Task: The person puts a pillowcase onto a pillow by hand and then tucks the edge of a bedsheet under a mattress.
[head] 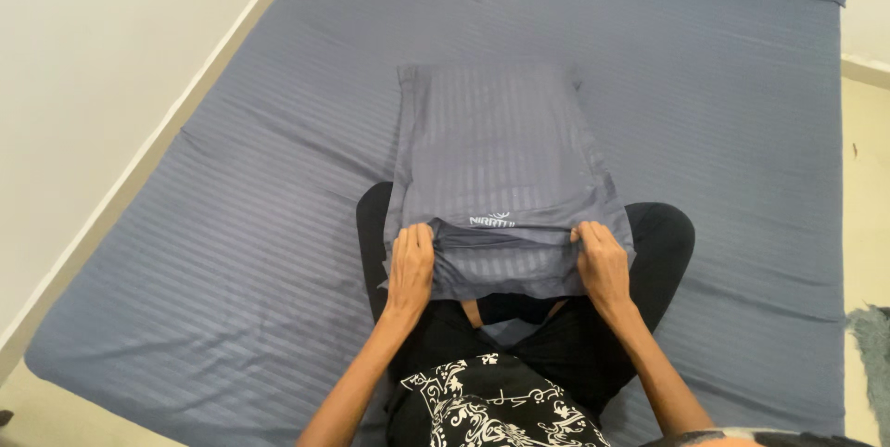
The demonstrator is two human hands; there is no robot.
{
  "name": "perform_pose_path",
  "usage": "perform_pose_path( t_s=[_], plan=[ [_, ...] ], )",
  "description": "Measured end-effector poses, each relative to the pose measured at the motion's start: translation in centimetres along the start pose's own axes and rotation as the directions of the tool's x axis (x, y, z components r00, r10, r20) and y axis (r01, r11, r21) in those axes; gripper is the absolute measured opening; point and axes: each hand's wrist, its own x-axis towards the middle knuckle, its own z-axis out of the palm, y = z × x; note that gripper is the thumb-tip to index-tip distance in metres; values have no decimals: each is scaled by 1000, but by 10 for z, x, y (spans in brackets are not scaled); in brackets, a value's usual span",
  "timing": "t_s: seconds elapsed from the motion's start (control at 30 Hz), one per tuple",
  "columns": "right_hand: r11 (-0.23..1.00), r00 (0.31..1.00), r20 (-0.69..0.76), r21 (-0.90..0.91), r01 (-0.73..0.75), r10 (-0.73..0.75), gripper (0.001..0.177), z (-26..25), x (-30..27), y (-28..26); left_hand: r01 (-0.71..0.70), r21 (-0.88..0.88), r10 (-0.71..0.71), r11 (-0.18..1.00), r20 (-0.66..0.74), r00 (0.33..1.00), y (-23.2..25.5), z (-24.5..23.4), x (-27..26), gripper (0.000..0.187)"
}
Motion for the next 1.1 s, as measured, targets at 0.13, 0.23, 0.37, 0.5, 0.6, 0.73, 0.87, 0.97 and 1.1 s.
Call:
perform_pose_path(
  t_s=[0.13,0.23,0.37,0.5,0.6,0.73,0.87,0.97,1.1],
  plan=[
    [990,991,-133,-134,-36,18,16,-5,0,9,74,128,-50,989,-182,982,-21,14,16,18],
    [954,958,-284,-295,-48,-40,25,7,-1,18,123,212,-44,969,-344,938,-31,21,41,5],
    [956,962,-235,-284,69,-139,24,26,-14,39,-228,372,358,900,-332,872,-43,28,20,14],
    [987,993,55,-119,112,-106,21,27,-46,48,-524,157,533,837,-15,846,-44,26,-46,12],
    [989,966,212,36,142,-146,28,4,-59,38,-362,-26,363,932,66,929,-49,12,-50,15],
    [998,988,143,43,55,-60,23,-16,-58,23,-377,85,359,922,172,917,-36,-3,-46,13],
    [974,980,-172,-181,-136,105,20,-2,-52,34,-319,262,331,911,-1,944,-22,-7,-35,8],
    [898,925,-275,-281,-338,262,20,25,-43,36,-151,311,196,938,-119,973,-19,-7,-37,8],
    [863,891,-285,-268,-429,354,16,41,-51,36,-160,202,166,966,-12,986,-23,-2,-58,5]
  ],
)
